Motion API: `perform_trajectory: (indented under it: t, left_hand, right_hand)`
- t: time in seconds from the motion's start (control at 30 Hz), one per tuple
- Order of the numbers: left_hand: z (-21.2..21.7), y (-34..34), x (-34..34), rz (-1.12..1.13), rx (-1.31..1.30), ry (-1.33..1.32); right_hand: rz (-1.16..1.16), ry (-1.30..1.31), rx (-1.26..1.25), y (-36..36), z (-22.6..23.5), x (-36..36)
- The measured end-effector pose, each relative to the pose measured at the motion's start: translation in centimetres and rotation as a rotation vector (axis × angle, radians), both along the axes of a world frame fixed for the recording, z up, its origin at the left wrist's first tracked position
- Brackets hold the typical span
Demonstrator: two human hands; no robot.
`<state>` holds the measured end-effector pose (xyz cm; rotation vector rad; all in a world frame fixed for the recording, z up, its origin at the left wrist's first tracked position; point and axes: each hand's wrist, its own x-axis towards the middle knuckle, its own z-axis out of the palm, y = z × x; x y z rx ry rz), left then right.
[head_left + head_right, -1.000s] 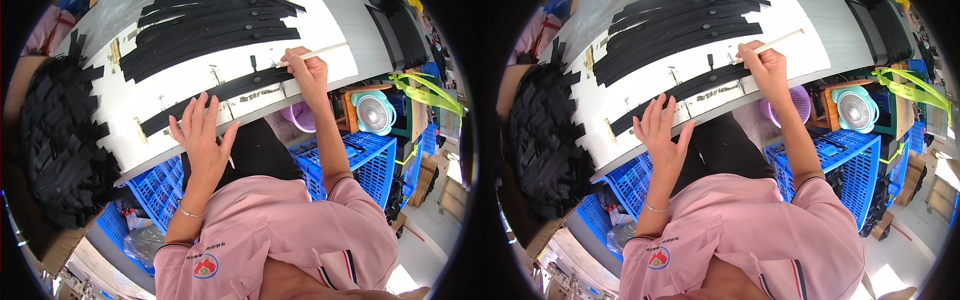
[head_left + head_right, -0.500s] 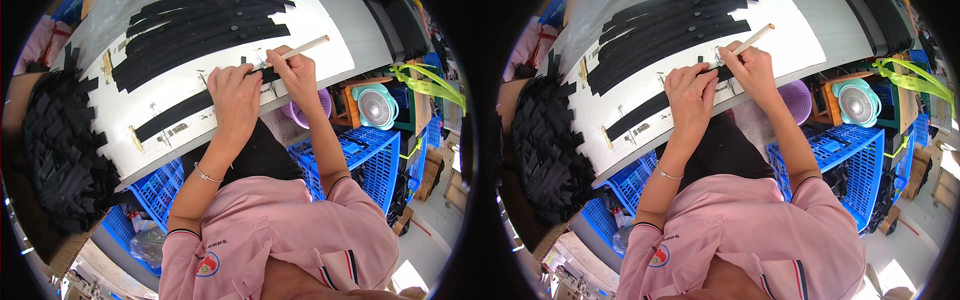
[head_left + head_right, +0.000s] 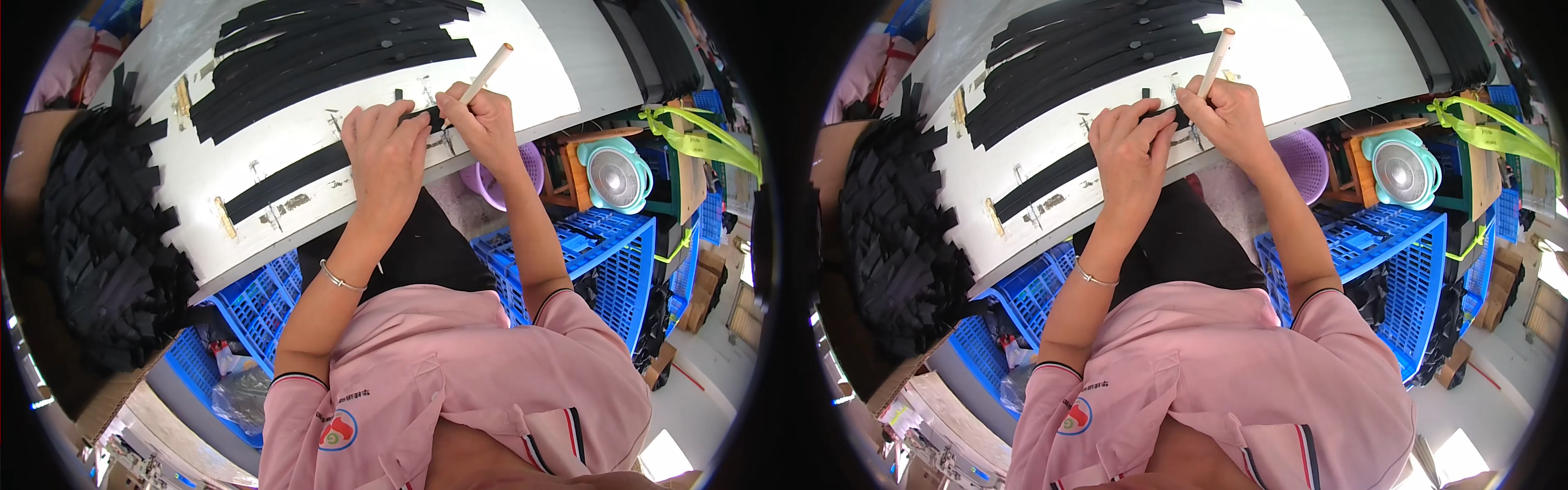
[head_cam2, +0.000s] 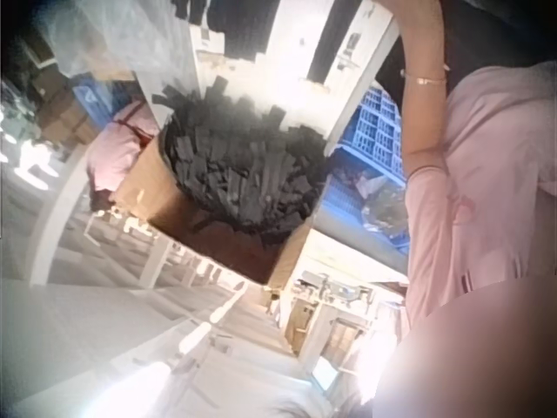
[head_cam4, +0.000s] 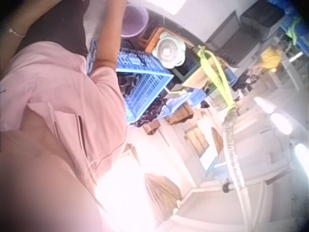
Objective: Marking black strips with a pencil on a white surface at a manufacturing workbench.
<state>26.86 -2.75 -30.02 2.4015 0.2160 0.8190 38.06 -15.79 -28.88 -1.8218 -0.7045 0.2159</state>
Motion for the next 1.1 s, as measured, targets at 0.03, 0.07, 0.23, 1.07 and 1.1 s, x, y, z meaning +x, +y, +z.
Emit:
perform_trajectory:
  t: [0.03, 0.07, 0.23, 1.07, 1.1]
  left_hand:
    - [0.1, 0.2, -0.2, -0.008, -0.002, 0.020]
    - [0.3, 0.2, -0.5, 0.007, 0.008, 0.023]
    - [2.1, -0.5, -3.5, -0.029, 0.076, 0.247]
    - [7.3, 17.0, -20.2, 0.818, 0.562, 0.063]
    - [7.6, 17.8, -20.7, 0.945, 0.590, 0.042]
  right_hand:
    - [0.010, -0.044, -0.021, 0.1, 0.0, 0.0]
    - [0.022, -0.087, -0.039, 0.3, 0.0, 0.1]
    - [-0.132, 0.133, 0.245, -1.3, -1.0, -0.2]
    - [-0.235, 0.109, 0.301, -0.5, -1.4, 0.3]
    - [-0.227, 0.107, 0.296, -0.3, -1.4, 0.2]
